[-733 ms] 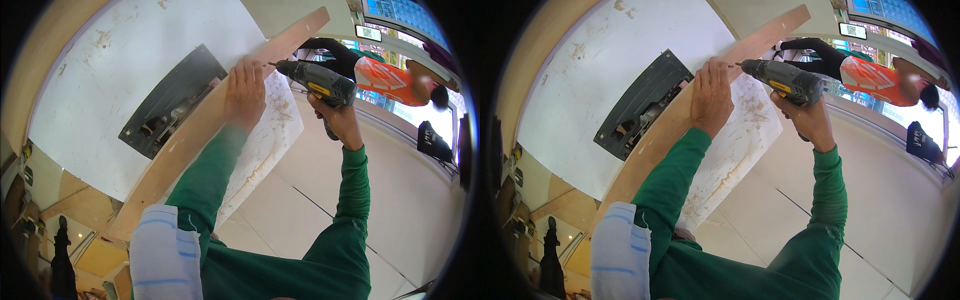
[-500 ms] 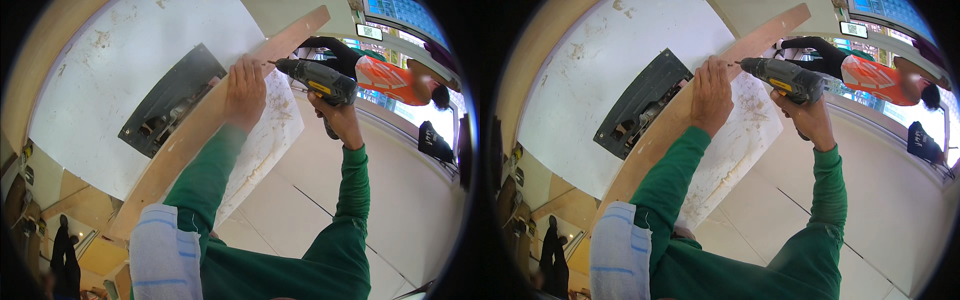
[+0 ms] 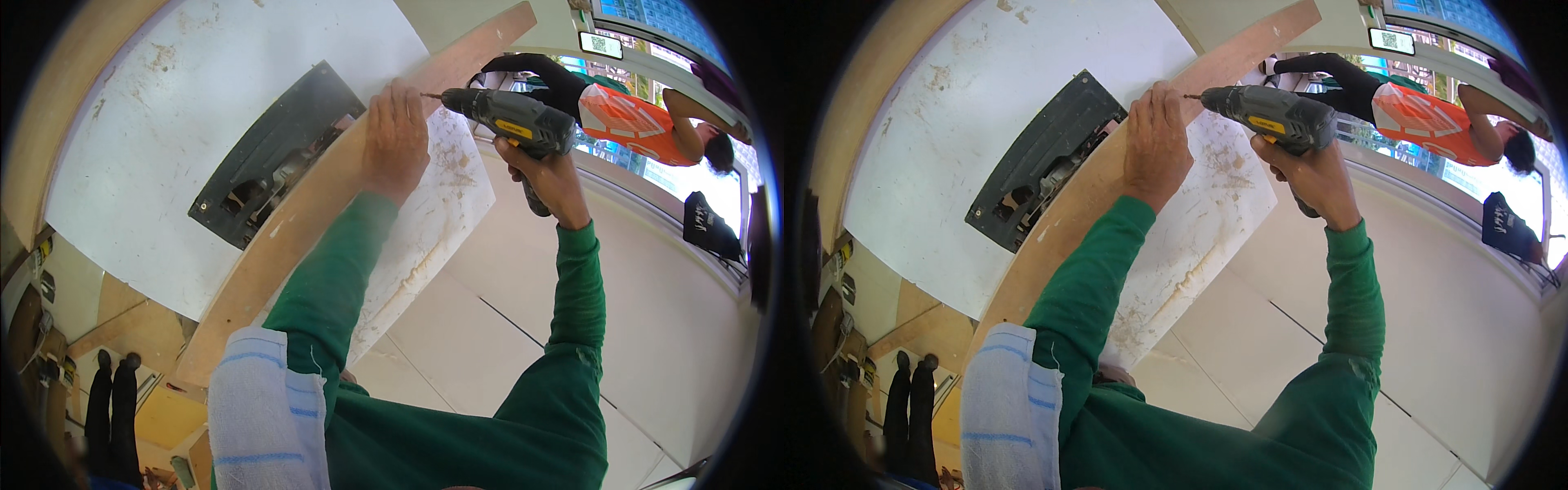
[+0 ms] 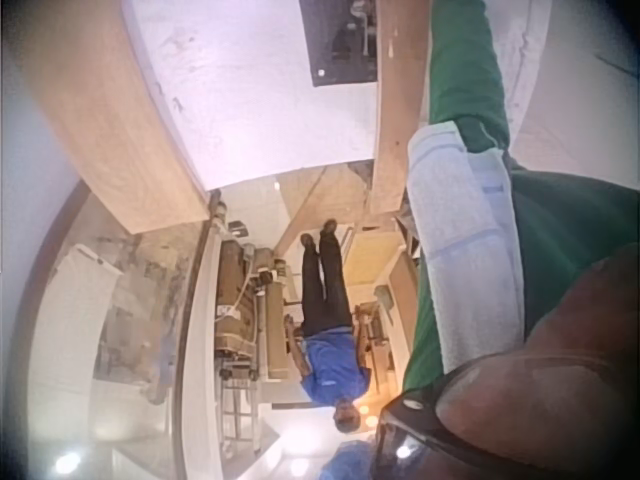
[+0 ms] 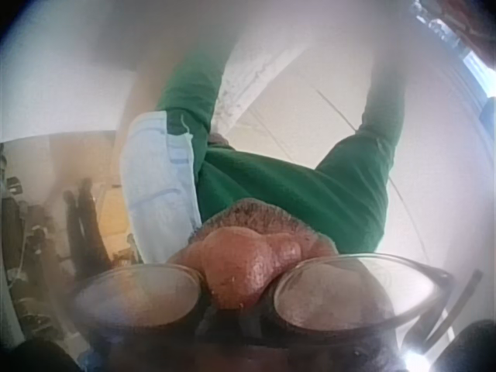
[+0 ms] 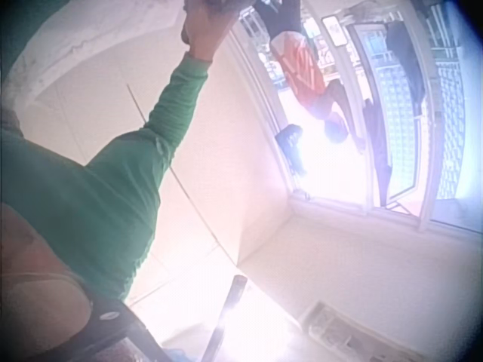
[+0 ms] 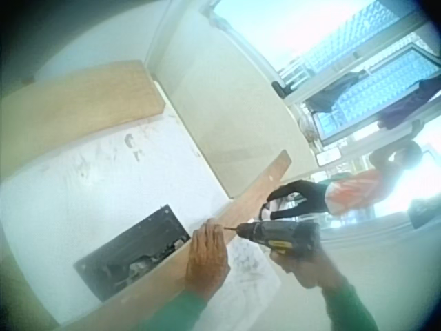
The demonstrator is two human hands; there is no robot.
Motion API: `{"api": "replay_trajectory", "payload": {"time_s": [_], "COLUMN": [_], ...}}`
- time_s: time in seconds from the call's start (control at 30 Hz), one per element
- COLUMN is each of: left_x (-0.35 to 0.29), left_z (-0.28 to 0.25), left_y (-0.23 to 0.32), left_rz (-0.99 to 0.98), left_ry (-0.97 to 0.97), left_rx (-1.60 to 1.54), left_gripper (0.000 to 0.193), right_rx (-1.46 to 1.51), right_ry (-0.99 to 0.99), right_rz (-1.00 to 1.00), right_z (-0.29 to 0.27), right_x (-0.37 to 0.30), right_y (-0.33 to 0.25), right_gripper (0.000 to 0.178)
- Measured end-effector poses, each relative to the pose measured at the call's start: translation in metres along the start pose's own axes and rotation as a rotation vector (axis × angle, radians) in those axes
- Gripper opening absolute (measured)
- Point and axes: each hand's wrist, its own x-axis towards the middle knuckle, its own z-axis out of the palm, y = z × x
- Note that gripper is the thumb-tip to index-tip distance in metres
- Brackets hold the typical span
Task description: The person assembles a wooden cabinet by drilling screws into wooden panels, aligning and securing them together, and marking measurements with a pencil. They handle multiple wooden pieces and use a power drill and pencil to complete the assembly.
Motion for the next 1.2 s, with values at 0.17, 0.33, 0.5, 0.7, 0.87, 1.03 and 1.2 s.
{"api": "replay_trajectory", "payload": {"time_s": [0.17, 0.33, 0.5, 0.7, 0.87, 1.03, 1.2], "left_x": [-0.002, -0.002, -0.001, -0.003, -0.004, -0.005, -0.003], "left_z": [0.000, 0.005, 0.009, 0.012, 0.013, 0.013, 0.016], "left_y": [-0.002, -0.003, -0.004, -0.004, -0.006, -0.006, -0.007], "left_rz": [0.010, 0.001, -0.021, -0.038, -0.039, -0.042, -0.049], "left_ry": [-0.013, 0.037, 0.151, 0.100, 0.054, 0.036, 0.053], "left_rx": [-0.059, -0.075, -0.234, -0.216, -0.205, -0.225, -0.184], "left_gripper": [0.060, 0.057, 0.049, 0.049, 0.054, 0.057, 0.062], "right_rx": [-0.036, -0.222, -0.411, -0.469, -0.492, -0.512, -0.495], "right_ry": [-0.003, -0.052, -0.097, -0.088, -0.095, -0.105, -0.112], "right_rz": [0.006, 0.005, 0.021, -0.031, -0.125, -0.153, -0.128], "right_z": [0.000, -0.008, -0.016, -0.015, -0.016, -0.016, -0.014], "right_x": [0.004, 0.015, 0.025, 0.026, 0.029, 0.031, 0.037], "right_y": [0.002, -0.003, -0.012, -0.016, -0.018, -0.021, -0.022], "right_gripper": [0.041, 0.040, 0.037, 0.037, 0.039, 0.040, 0.040]}}
